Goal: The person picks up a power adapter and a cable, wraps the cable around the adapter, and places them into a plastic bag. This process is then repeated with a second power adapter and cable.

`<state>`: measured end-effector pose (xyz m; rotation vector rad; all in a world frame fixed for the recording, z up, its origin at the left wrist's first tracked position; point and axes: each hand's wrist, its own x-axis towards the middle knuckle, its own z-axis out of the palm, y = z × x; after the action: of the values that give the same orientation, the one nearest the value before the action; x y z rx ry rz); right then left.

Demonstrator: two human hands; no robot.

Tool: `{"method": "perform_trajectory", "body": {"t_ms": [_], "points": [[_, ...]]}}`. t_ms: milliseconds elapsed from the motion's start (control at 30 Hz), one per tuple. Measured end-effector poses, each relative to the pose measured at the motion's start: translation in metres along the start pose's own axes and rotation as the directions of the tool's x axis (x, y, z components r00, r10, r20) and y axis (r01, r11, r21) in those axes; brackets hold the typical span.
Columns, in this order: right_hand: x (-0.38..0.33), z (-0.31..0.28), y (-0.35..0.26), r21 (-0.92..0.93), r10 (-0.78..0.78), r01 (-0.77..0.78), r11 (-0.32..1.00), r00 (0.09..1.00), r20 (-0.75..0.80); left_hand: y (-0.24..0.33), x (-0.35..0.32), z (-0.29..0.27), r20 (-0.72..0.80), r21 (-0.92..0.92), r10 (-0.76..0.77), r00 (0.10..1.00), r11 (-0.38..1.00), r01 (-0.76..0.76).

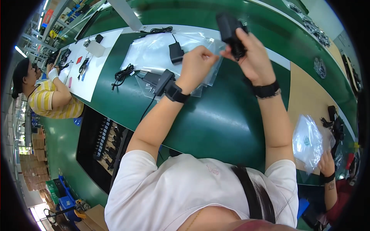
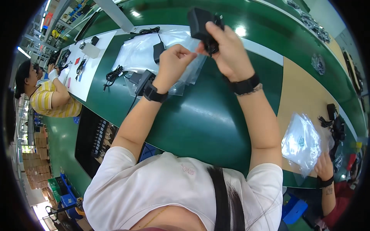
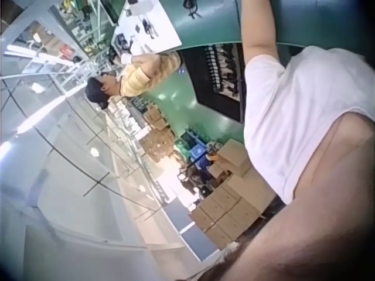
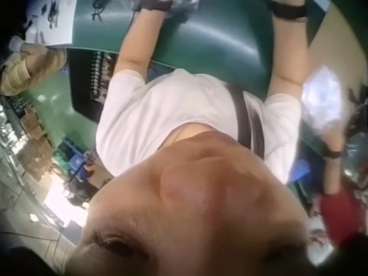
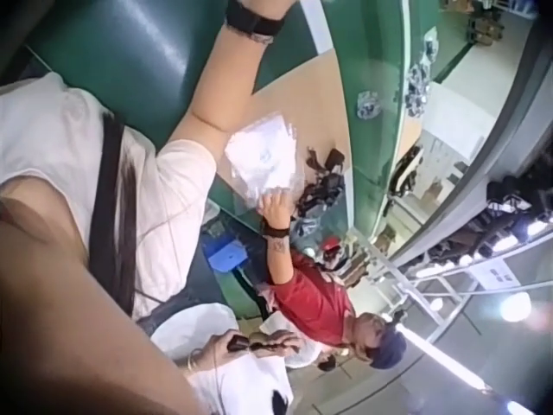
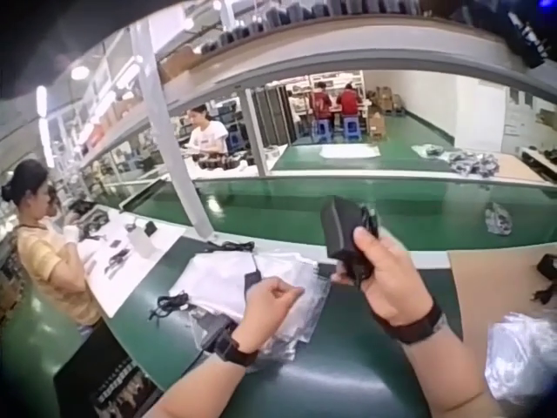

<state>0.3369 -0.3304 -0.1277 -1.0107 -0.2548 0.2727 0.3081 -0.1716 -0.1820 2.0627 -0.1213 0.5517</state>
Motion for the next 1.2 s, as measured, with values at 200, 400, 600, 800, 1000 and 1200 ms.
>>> {"method": "perform_trajectory", "body": {"t_ms": [200,400,600,800,1000,1200], "points": [[0.002,-0.023,0.031,0.074,0.145,-0.135,0.988,0.977,-0.157,0.012,-0.022,0.001,0.107,-0.154,-0.066,0.992,0.985,0.083],[-0.022,-0.023,0.047,-0.701,-0.41,0.38,0.604,0.902,0.136,0.007,-0.001,-0.019,0.096,-0.505,-0.408,0.908,0.766,0.397],[-0.035,-0.005,0.049,-0.771,-0.21,0.603,-0.205,0.742,0.636,0.015,-0.004,-0.025,0.048,-0.499,-0.289,0.956,0.822,0.273],[-0.04,0.013,0.057,-0.854,-0.076,0.334,-0.399,0.916,0.394,0.023,-0.017,-0.017,-0.021,-0.448,-0.18,0.983,0.881,0.151],[-0.035,0.024,0.042,-0.882,0.148,0.408,-0.234,0.912,0.382,0.01,-0.005,-0.038,0.32,-0.723,-0.439,0.839,0.459,0.516],[-0.03,0.028,0.022,-0.873,0.282,0.476,-0.103,0.856,0.434,0.009,-0.004,-0.054,0.508,-0.752,-0.328,0.797,0.281,0.596]]}}
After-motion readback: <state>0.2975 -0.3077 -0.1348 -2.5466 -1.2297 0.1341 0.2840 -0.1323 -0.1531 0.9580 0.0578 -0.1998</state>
